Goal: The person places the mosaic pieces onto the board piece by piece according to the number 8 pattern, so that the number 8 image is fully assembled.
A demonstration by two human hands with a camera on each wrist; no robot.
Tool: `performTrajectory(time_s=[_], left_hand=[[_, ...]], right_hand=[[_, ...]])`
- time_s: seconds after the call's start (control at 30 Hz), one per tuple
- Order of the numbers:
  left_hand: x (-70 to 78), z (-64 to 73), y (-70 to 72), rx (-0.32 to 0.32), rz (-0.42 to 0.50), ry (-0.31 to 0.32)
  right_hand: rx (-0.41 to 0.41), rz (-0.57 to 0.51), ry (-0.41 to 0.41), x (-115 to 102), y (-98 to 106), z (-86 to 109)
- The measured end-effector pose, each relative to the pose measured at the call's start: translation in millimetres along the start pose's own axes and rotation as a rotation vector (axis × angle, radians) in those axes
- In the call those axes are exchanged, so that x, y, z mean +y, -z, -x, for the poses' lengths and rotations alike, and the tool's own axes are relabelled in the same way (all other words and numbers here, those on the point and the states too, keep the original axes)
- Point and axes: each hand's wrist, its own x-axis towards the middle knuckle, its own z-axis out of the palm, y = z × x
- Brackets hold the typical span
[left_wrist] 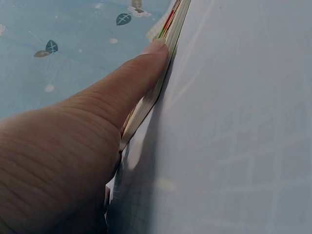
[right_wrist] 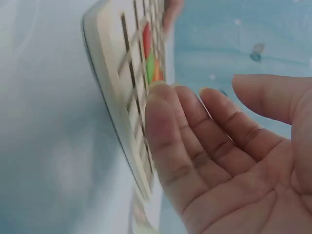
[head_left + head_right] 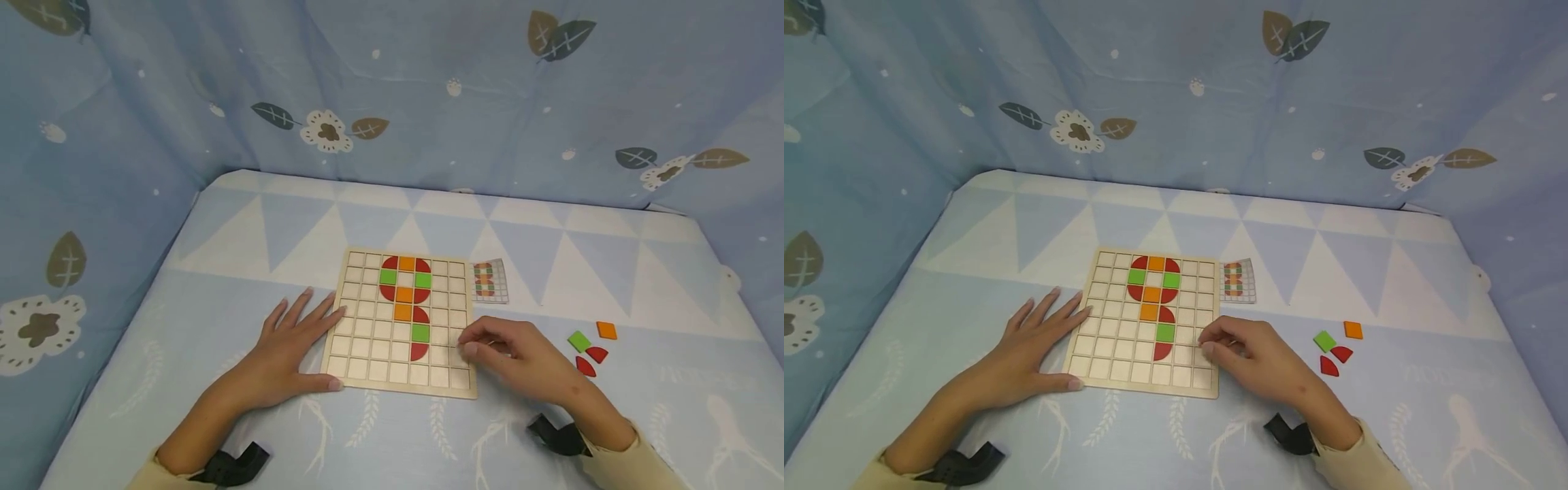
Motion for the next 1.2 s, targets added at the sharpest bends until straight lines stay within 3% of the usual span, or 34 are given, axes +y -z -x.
performTrajectory(time_s=[0.4, 0.6, 0.73, 1.2], left_hand=[[-3.3, 2.2, -3.8, -0.009, -0.004, 0.036], [-2.3, 1.8, -4.0, -0.016, 0.003, 0.041], [-1.3, 1.2, -3.5, -0.018, 0.008, 0.037], [-0.3, -1.6, -1.9, 0.009, 0.001, -0.003]], right_hand=[[0.145, 0.39, -0.006, 25.6, 56.1, 61.5], [0.157, 0.565, -0.252, 48.8, 73.2, 70.1], [0.169, 0.59, -0.339, 60.3, 73.9, 67.3], [0.207, 0.534, -0.328, 70.8, 74.5, 67.4]])
